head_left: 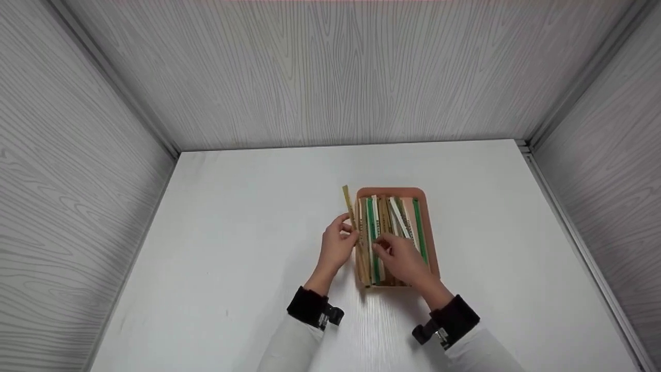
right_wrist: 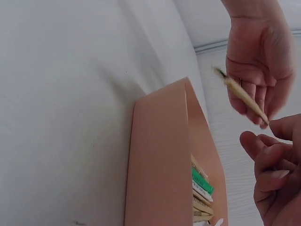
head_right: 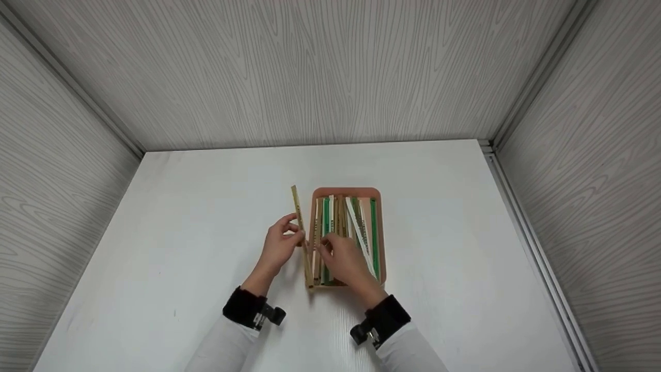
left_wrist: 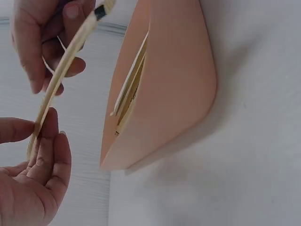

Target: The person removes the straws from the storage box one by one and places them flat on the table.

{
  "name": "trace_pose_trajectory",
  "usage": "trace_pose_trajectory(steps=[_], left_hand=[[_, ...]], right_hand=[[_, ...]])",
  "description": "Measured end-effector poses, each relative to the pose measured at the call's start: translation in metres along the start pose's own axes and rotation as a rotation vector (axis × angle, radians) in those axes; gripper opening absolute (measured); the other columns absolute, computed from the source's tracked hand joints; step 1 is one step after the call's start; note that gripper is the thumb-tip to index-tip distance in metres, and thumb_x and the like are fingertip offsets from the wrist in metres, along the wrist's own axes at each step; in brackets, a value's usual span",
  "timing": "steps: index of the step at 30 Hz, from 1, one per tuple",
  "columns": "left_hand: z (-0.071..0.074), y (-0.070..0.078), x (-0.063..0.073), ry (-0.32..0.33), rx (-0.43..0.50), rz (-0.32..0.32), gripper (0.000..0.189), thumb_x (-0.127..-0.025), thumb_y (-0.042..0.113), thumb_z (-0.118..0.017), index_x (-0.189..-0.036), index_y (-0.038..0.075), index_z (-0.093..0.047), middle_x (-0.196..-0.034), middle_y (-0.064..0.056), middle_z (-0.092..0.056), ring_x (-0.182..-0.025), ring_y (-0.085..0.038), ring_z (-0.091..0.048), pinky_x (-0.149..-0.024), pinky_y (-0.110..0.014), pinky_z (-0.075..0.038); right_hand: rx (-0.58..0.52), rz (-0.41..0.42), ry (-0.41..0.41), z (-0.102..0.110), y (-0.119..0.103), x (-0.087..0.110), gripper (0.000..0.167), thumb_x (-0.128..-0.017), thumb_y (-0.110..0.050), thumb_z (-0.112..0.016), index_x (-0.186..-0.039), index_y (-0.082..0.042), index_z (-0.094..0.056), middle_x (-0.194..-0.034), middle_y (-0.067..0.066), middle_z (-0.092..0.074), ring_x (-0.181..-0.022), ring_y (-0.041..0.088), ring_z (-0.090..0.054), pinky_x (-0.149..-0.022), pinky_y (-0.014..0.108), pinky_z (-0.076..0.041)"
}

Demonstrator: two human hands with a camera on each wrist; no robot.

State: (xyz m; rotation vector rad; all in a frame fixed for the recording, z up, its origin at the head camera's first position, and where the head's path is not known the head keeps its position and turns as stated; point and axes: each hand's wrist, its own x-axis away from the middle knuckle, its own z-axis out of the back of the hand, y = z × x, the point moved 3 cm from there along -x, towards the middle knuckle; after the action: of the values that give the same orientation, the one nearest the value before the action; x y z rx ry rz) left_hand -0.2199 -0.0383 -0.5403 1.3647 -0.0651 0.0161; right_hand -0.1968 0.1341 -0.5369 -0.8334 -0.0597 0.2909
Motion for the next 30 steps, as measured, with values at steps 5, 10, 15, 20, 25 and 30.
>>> trace_pose_trajectory(steps=[5, 10, 15, 20, 25, 30], left_hand=[[0.028, -0.014, -0.001, 0.081, -0.072, -0.013, 0.045, -0.095, 0.004, -0.058, -0.139, -0.001, -0.050, -0.093, -0.009, -0.059, -0.068, -0.016, -0.064, -0.059, -0.028, -0.052], [0.065, -0.029, 0.000, 0.153, -0.217, -0.010, 0.034, -0.094, 0.004, -0.060, -0.127, 0.000, -0.062, -0.088, -0.007, -0.062, -0.068, -0.015, -0.062, -0.060, -0.029, -0.051], [0.109, -0.046, 0.004, 0.207, -0.424, 0.006, 0.028, -0.092, 0.004, -0.061, -0.119, 0.001, -0.067, -0.085, -0.007, -0.064, -0.071, -0.018, -0.059, -0.062, -0.033, -0.048], [0.158, -0.066, 0.014, 0.224, -0.614, 0.097, 0.028, -0.093, 0.004, -0.060, -0.120, 0.000, -0.067, -0.087, -0.010, -0.066, -0.070, -0.022, -0.060, -0.061, -0.038, -0.049], [0.199, -0.081, 0.020, 0.252, -0.696, 0.178, 0.028, -0.095, 0.002, -0.054, -0.122, -0.002, -0.063, -0.097, -0.019, -0.068, -0.078, -0.030, -0.066, -0.060, -0.043, -0.052], [0.227, -0.090, 0.023, 0.302, -0.729, 0.259, 0.029, -0.096, 0.001, -0.052, -0.123, -0.003, -0.060, -0.106, -0.025, -0.065, -0.085, -0.038, -0.066, -0.061, -0.047, -0.052]], right_hand=[[0.090, -0.032, 0.035, 0.013, 0.020, 0.004, 0.018, -0.097, -0.017, -0.062, -0.109, -0.005, -0.068, -0.093, 0.001, -0.064, -0.074, 0.013, -0.057, -0.064, 0.034, -0.049], [0.215, -0.101, 0.061, 0.027, 0.040, 0.011, 0.026, -0.097, -0.018, -0.062, -0.117, -0.002, -0.065, -0.105, 0.011, -0.064, -0.081, 0.022, -0.060, -0.063, 0.038, -0.050], [0.318, -0.153, 0.074, 0.033, 0.055, 0.016, 0.034, -0.096, -0.021, -0.064, -0.124, -0.001, -0.062, -0.113, 0.016, -0.062, -0.071, 0.022, -0.060, -0.056, 0.039, -0.049], [0.375, -0.150, 0.055, 0.034, 0.061, 0.018, 0.033, -0.095, -0.020, -0.066, -0.121, -0.002, -0.064, -0.096, 0.011, -0.062, -0.064, 0.018, -0.057, -0.053, 0.037, -0.048], [0.436, -0.157, 0.029, 0.034, 0.062, 0.019, 0.030, -0.094, -0.019, -0.067, -0.118, -0.001, -0.066, -0.078, 0.008, -0.064, -0.059, 0.020, -0.059, -0.048, 0.037, -0.047], [0.482, -0.157, 0.005, 0.032, 0.061, 0.017, 0.023, -0.093, -0.016, -0.067, -0.110, 0.000, -0.068, -0.072, 0.012, -0.064, -0.055, 0.024, -0.059, -0.044, 0.038, -0.046]])
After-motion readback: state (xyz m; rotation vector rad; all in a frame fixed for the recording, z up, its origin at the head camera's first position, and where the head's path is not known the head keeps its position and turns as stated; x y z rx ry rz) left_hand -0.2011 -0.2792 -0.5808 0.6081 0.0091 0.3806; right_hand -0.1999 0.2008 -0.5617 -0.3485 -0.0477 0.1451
